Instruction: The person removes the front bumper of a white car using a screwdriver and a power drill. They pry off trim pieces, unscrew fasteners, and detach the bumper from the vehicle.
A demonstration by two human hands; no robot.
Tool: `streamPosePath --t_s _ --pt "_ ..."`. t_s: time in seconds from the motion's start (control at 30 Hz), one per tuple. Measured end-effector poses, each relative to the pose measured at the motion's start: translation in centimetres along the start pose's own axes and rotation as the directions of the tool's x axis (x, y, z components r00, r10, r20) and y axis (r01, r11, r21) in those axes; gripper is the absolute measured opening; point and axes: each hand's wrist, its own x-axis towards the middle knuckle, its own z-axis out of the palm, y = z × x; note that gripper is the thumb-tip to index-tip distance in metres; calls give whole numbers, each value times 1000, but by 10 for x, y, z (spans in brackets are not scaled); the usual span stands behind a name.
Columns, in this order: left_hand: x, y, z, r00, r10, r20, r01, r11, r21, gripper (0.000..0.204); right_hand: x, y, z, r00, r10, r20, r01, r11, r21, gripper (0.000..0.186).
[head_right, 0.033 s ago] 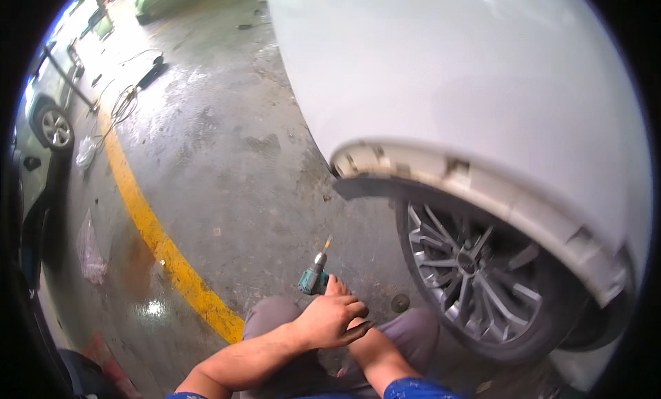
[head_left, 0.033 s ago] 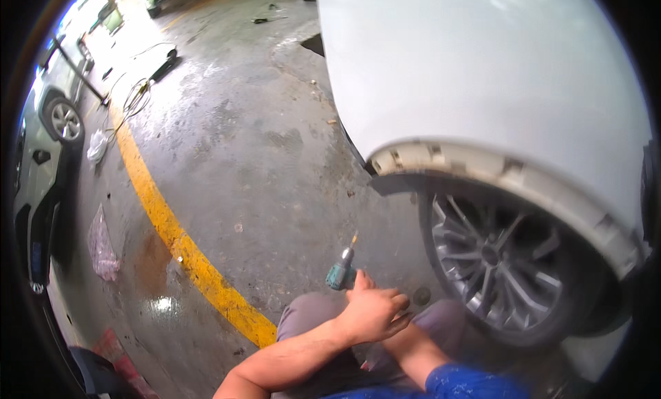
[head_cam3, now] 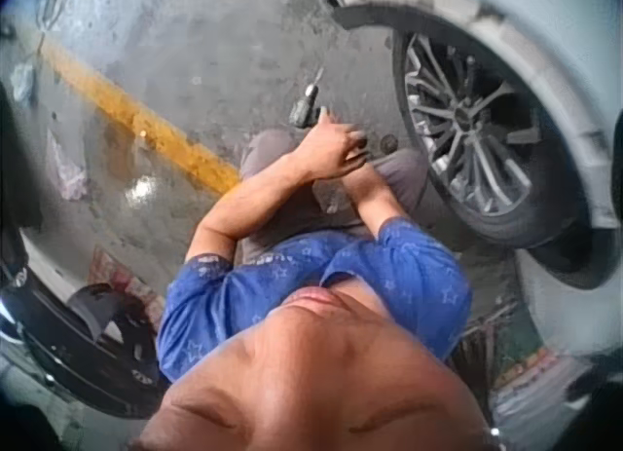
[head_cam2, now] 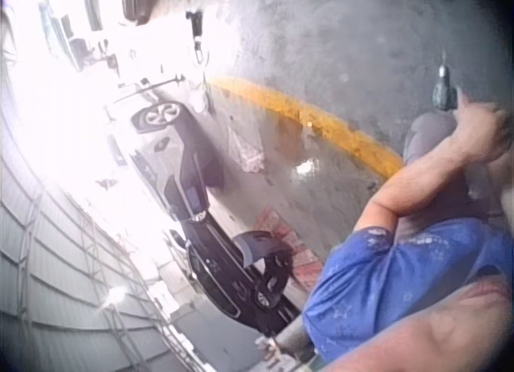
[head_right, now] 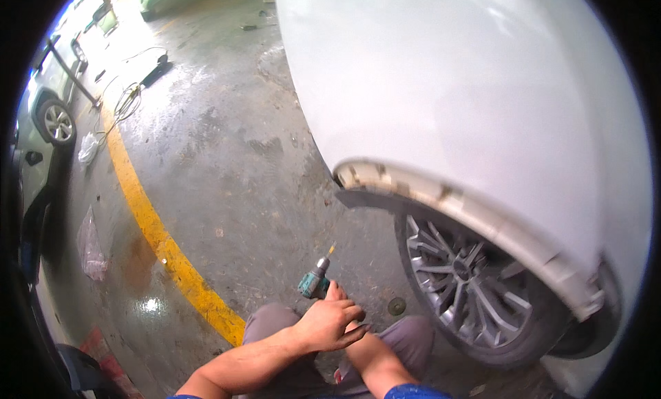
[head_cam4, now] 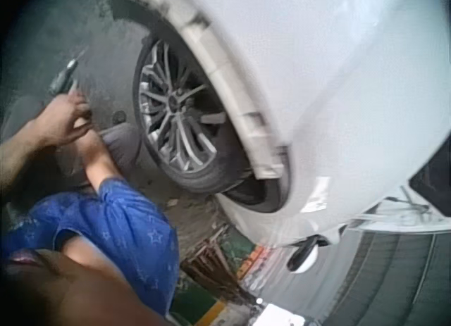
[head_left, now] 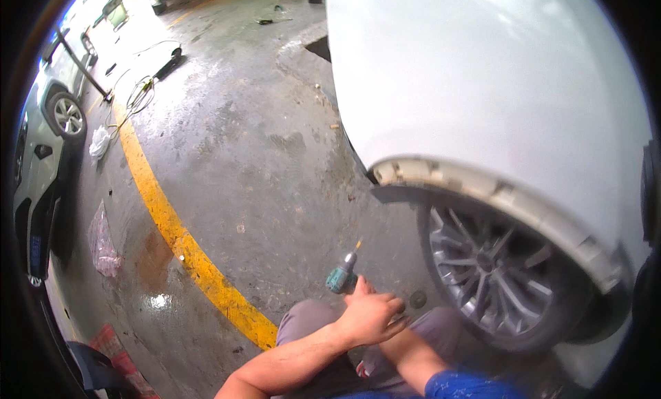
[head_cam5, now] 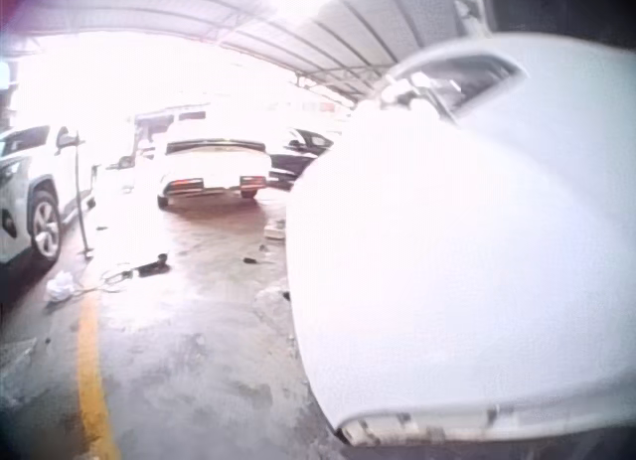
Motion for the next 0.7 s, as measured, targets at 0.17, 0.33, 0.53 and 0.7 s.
streamPosePath --t_s 0.17,0.33,0.53,0.7 --pt "-32 39 -25 932 -302 -199 226 916 -333 25 -48 66 -22 975 218 -54 -188 924 332 42" --pt "-145 91 -34 250 -914 -318 461 402 -791 24 -215 -39 -245 998 15 60 -25 985 169 65" --pt "-326 155 -154 -321 -916 -240 292 145 -945 14 -340 -80 -343 976 -105 191 21 917 399 50" --pt "-401 136 -304 -259 -964 61 -227 0 -974 15 -373 -218 -420 927 -370 63 364 927 86 70"
